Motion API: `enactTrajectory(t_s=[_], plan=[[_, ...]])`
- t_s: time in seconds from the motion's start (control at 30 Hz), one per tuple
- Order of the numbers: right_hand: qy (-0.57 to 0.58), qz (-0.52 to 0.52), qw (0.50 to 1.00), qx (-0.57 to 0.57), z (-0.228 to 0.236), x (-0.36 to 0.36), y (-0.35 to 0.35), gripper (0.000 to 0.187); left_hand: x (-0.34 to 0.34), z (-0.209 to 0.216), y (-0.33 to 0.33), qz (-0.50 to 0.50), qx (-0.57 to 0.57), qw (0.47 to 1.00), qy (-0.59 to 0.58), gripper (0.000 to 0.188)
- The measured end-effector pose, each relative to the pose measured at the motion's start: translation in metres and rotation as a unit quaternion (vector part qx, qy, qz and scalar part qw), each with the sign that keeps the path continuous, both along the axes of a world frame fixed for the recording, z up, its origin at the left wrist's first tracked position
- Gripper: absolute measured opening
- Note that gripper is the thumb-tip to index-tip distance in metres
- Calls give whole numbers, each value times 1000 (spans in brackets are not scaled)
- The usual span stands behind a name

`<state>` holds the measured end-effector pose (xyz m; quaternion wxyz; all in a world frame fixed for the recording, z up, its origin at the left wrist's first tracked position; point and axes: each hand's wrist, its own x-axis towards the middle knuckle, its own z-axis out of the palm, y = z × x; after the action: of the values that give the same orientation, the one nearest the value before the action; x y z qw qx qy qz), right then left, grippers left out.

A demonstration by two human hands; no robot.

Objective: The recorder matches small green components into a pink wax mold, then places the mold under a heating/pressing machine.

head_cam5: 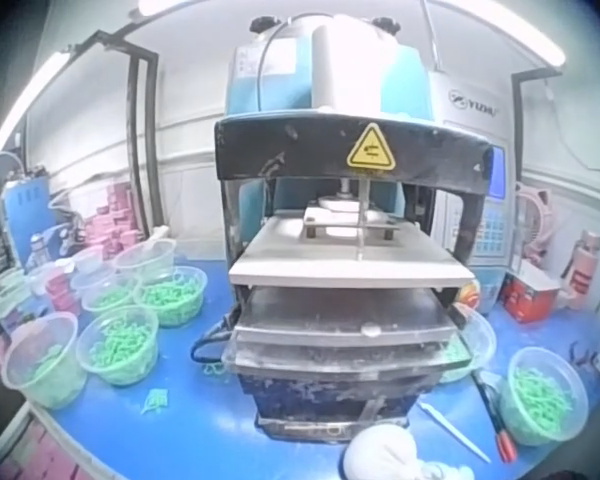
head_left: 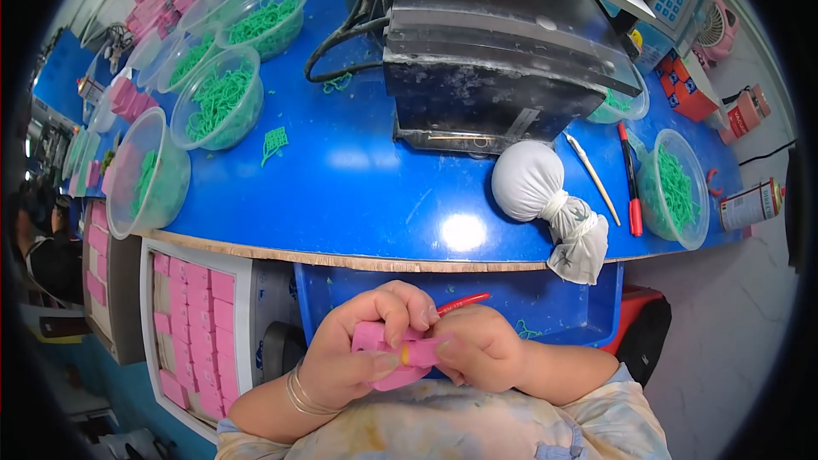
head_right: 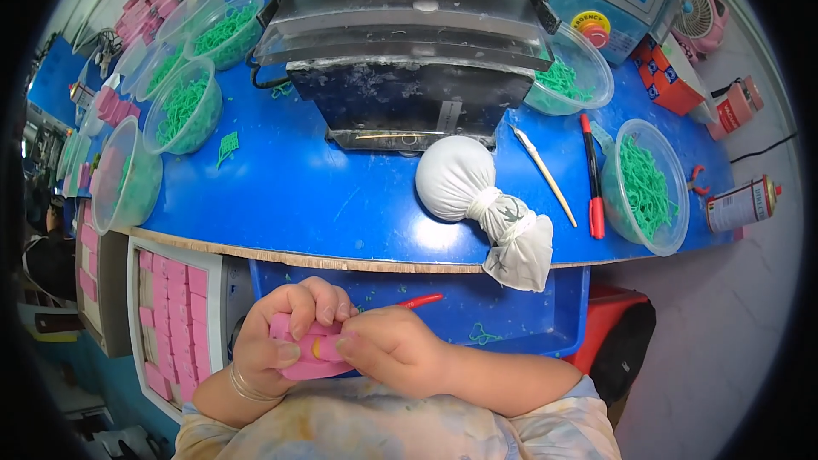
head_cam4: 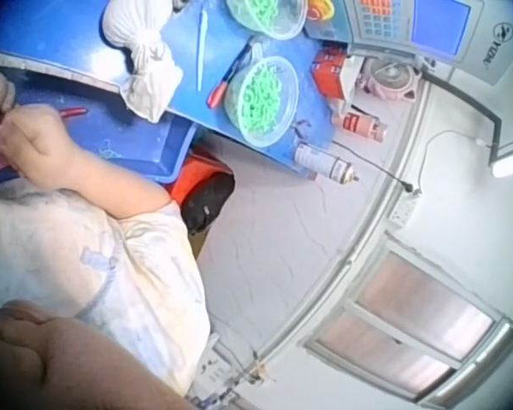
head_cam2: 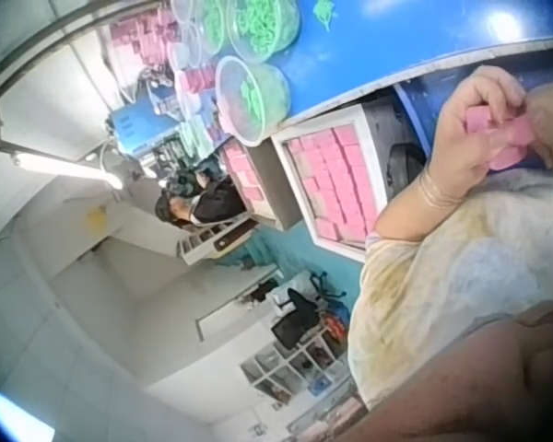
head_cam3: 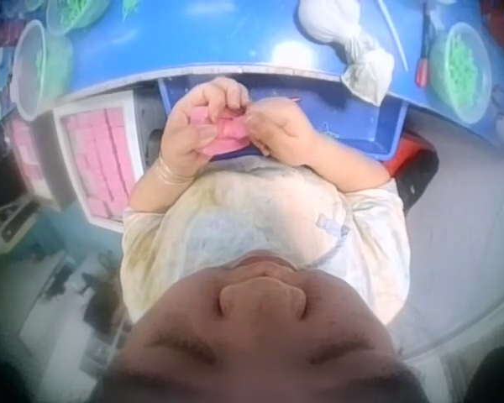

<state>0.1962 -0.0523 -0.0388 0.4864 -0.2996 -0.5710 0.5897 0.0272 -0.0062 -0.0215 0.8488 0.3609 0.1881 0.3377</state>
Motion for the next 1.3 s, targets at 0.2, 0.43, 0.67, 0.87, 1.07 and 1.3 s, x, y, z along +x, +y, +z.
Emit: enactTrajectory(t_s=[0.2,0.43,0.67,0.87,1.07,1.3], plan=[[319,-72,932,-155,-6,1,5,35,-3,-15,6,85,-215,957,-176,13],[241,-89,926,-275,0,2,13,42,-21,8,13,139,-89,976,-139,45],[244,-2,945,-217,-1,-15,1,18,-13,9,3,149,633,662,372,51],[207,-25,964,-163,-1,-9,1,19,3,15,8,108,566,730,368,62],[230,-44,962,-144,1,-15,-4,22,-6,0,9,56,366,913,171,63],[-7,-25,981,-195,5,-10,1,22,-11,-4,26,163,11,983,-82,66]])
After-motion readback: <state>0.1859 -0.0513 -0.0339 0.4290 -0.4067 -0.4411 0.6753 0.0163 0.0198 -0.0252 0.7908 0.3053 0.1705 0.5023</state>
